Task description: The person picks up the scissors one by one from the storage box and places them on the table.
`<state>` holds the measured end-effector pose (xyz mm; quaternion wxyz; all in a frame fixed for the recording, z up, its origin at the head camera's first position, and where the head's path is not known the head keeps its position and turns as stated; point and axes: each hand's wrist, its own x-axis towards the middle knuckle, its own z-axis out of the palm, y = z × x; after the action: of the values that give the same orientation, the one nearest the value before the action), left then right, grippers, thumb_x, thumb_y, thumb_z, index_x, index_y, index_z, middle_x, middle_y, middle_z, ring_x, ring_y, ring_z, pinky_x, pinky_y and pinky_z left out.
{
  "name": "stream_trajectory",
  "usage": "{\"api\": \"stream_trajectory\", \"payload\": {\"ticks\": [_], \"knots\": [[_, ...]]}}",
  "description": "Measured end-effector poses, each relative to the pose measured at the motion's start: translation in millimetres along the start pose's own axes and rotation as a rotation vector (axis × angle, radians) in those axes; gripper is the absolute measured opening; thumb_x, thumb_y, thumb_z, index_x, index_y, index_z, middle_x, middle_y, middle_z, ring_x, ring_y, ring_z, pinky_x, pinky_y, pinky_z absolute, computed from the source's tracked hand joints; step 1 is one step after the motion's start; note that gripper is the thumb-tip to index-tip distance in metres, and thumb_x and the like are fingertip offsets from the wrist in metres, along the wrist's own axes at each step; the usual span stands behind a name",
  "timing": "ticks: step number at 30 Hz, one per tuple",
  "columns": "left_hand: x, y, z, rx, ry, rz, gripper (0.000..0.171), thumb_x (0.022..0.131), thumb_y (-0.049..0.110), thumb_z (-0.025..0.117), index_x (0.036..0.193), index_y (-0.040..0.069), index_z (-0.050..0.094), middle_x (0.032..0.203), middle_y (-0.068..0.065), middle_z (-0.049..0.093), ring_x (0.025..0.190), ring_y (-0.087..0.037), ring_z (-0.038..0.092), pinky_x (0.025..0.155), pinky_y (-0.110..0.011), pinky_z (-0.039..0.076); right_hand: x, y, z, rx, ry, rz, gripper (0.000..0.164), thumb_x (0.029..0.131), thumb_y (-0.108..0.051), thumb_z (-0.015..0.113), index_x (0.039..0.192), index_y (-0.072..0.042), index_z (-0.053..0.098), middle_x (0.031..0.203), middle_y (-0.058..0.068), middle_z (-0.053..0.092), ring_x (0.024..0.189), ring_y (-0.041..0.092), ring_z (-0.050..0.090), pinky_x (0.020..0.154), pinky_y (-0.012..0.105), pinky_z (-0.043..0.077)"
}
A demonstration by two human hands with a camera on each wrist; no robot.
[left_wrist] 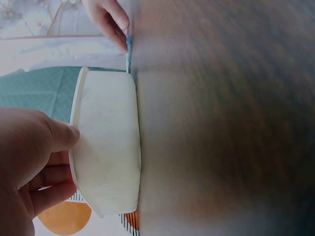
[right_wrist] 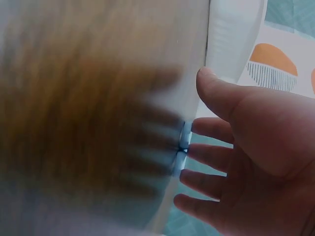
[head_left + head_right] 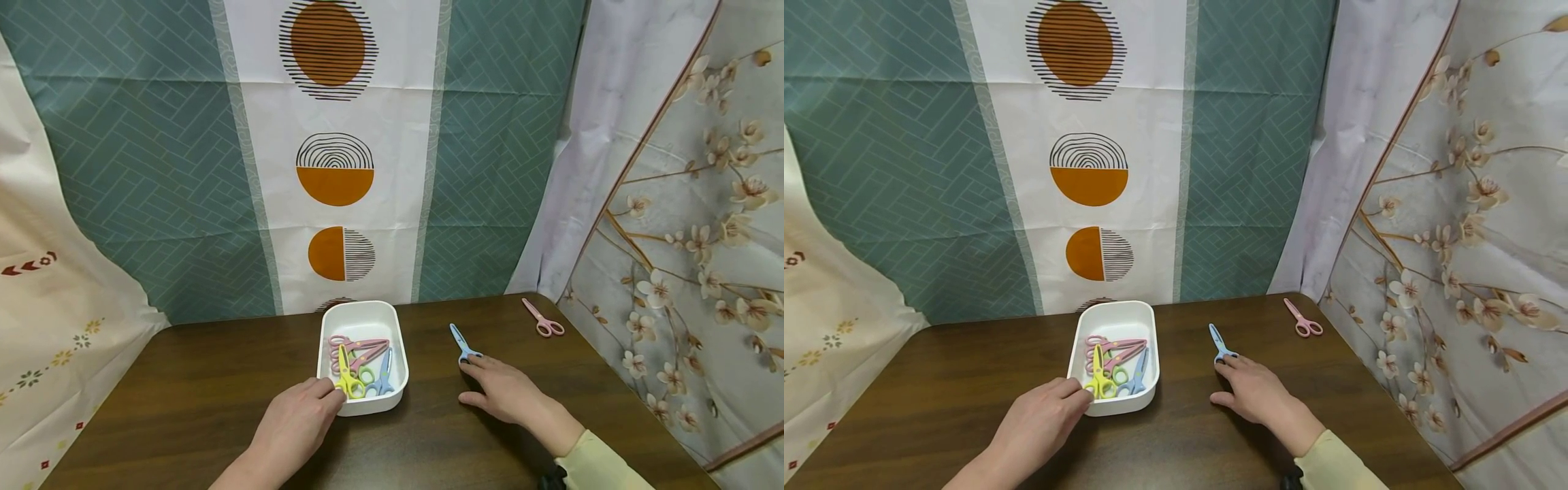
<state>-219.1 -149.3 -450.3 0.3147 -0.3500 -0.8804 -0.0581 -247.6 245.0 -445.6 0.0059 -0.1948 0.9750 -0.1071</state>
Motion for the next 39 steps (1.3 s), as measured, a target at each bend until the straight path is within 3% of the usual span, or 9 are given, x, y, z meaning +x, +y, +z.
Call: {"api": "stream_trajectory", "payload": {"ticks": [31,39], "knots": [[-0.9,0.7,-0.5,-0.015,-0.035,-0.012,0.026,0.084,0.01,0.093,0.09,0.022,0.071,0.084,0.009,0.061,0.077,-0.013,0.058,0.064,-0.028,0.051,19,67,-16,-0.077,0.022,0.038,0.067,0.105,-0.044,0.074,0.15,0.005,0.061,0.157,0.031,0.055,0.146,0.052,0.052,0.116,0.066,0.044],[-0.8,-0.7,1.6,-0.001,0.011,0.017,0.031,0.082,0.008,0.095,0.088,0.022,0.068,0.083,0.009,0.06,0.077,-0.013,0.06,0.064,-0.029,0.051,23,84,-18,-0.066,-0.002,0.07,0.068,0.107,-0.044,0.072,0.152,0.005,0.059,0.159,0.033,0.052,0.148,0.053,0.049,0.118,0.065,0.042]]}}
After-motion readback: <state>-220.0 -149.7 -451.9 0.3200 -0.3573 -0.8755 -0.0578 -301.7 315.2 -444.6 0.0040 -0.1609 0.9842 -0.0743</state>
